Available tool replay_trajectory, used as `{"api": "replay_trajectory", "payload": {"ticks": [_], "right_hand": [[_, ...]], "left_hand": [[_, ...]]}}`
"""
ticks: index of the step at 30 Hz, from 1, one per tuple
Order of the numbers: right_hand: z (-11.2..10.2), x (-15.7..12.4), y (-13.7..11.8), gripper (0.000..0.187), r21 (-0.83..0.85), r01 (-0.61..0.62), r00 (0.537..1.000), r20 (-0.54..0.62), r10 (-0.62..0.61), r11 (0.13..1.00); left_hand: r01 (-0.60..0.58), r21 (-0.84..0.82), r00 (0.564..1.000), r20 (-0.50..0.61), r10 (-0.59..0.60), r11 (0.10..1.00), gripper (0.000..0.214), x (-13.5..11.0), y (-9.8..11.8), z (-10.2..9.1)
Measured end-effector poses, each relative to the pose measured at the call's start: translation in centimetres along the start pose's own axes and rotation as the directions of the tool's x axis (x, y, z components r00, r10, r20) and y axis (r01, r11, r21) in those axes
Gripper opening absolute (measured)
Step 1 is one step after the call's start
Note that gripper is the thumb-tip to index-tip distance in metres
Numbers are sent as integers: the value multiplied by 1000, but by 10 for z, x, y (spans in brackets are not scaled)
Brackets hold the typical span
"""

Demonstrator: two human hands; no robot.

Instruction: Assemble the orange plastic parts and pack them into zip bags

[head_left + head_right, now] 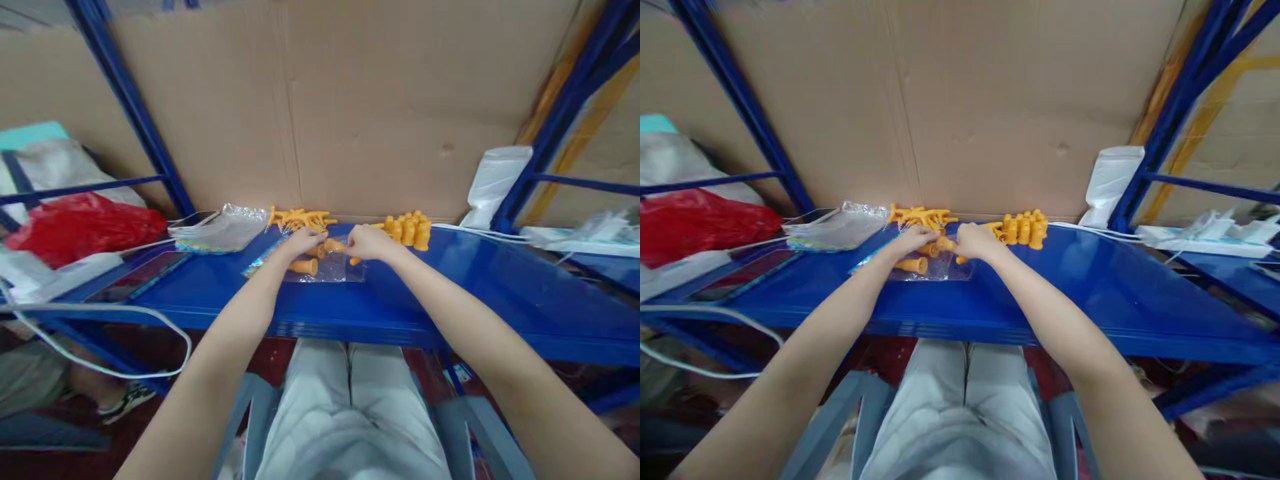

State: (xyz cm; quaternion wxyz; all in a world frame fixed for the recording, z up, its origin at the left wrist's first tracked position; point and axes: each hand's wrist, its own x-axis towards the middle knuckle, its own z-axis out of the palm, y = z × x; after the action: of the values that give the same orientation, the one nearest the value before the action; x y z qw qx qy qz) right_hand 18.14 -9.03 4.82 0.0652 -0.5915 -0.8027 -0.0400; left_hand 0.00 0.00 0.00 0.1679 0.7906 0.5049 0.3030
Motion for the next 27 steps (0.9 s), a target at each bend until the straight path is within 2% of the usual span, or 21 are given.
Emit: {"api": "replay_trajectory", "payload": {"ticks": [5, 11, 17, 23, 27], "right_hand": [[0, 0, 1, 27, 9, -48, 997, -60, 49, 999], [3, 2, 1, 33, 25, -68, 993, -97, 70, 997], [6, 4, 0, 30, 19, -88, 992, -84, 90, 996], [6, 4, 0, 31, 41, -97, 991, -88, 100, 994], [6, 4, 1, 32, 52, -71, 990, -117, 76, 996]], "left_hand": [[-69, -17, 997, 23, 70, 997, 20, 1, -2, 3], [-167, -62, 985, -52, 164, 984, 11, 2, -1, 4], [-144, -15, 983, -117, 141, 990, 17, 4, -3, 6], [-90, -2, 982, -169, 88, 996, 19, -1, 8, 7], [-138, -1, 971, -195, 135, 990, 18, 0, 10, 7]]}}
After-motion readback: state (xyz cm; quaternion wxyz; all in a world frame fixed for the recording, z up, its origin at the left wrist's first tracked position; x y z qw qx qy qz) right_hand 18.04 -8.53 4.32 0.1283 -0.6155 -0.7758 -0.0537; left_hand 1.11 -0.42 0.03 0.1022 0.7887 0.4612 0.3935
